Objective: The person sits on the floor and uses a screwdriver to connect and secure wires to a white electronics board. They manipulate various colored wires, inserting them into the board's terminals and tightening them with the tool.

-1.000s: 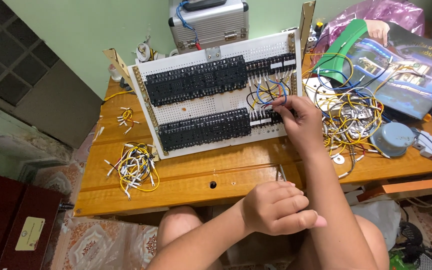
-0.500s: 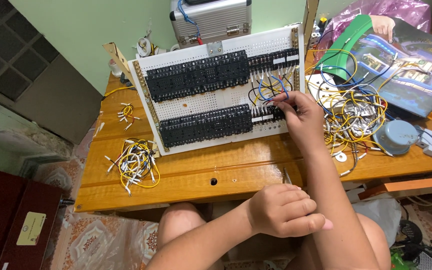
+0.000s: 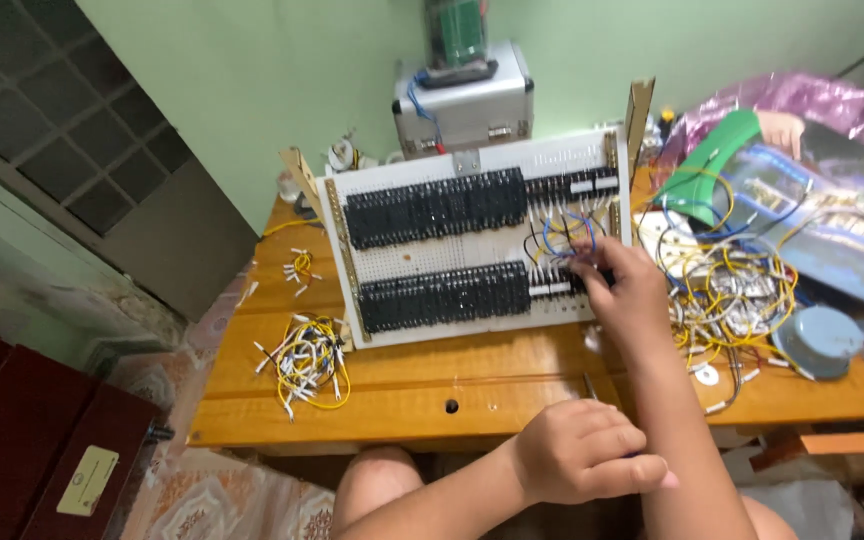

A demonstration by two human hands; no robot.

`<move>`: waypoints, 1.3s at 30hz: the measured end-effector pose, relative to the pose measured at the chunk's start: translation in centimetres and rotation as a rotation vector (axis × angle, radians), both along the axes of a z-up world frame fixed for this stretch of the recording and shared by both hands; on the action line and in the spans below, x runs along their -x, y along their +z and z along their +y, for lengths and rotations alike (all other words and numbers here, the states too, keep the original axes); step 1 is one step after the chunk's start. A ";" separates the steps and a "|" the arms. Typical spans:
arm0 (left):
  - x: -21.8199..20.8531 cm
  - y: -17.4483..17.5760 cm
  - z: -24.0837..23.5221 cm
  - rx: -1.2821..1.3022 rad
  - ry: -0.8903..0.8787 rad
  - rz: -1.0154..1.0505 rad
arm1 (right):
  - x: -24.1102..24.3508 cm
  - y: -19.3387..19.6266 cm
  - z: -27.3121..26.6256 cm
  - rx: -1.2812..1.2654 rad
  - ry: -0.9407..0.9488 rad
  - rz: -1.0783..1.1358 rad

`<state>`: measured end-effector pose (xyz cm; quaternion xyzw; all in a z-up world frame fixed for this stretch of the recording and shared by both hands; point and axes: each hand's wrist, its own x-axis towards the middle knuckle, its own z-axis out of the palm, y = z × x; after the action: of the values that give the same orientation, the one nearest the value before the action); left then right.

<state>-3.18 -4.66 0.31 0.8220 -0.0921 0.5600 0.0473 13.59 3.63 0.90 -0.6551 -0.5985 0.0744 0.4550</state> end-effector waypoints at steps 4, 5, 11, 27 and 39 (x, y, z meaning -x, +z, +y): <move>0.2 -0.5 0.2 0.043 0.056 0.002 | 0.2 -0.5 0.0 -0.029 -0.001 0.024; 0.2 -0.5 0.3 0.057 0.054 -0.002 | 0.3 -0.5 -0.1 -0.010 -0.013 0.014; 0.3 -0.3 0.3 0.040 0.073 -0.020 | 1.4 -1.1 0.0 -0.122 -0.033 0.069; 0.6 -0.1 0.6 0.041 0.058 -0.002 | -0.5 -1.7 0.5 -0.241 -0.061 -0.208; 0.2 -0.4 0.5 0.040 0.048 0.004 | 0.2 -0.9 0.3 -0.274 -0.050 0.069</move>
<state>-3.41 -4.18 -0.13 0.8240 -0.0612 0.5610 0.0503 13.42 3.95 0.04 -0.5987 -0.5704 0.0032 0.5623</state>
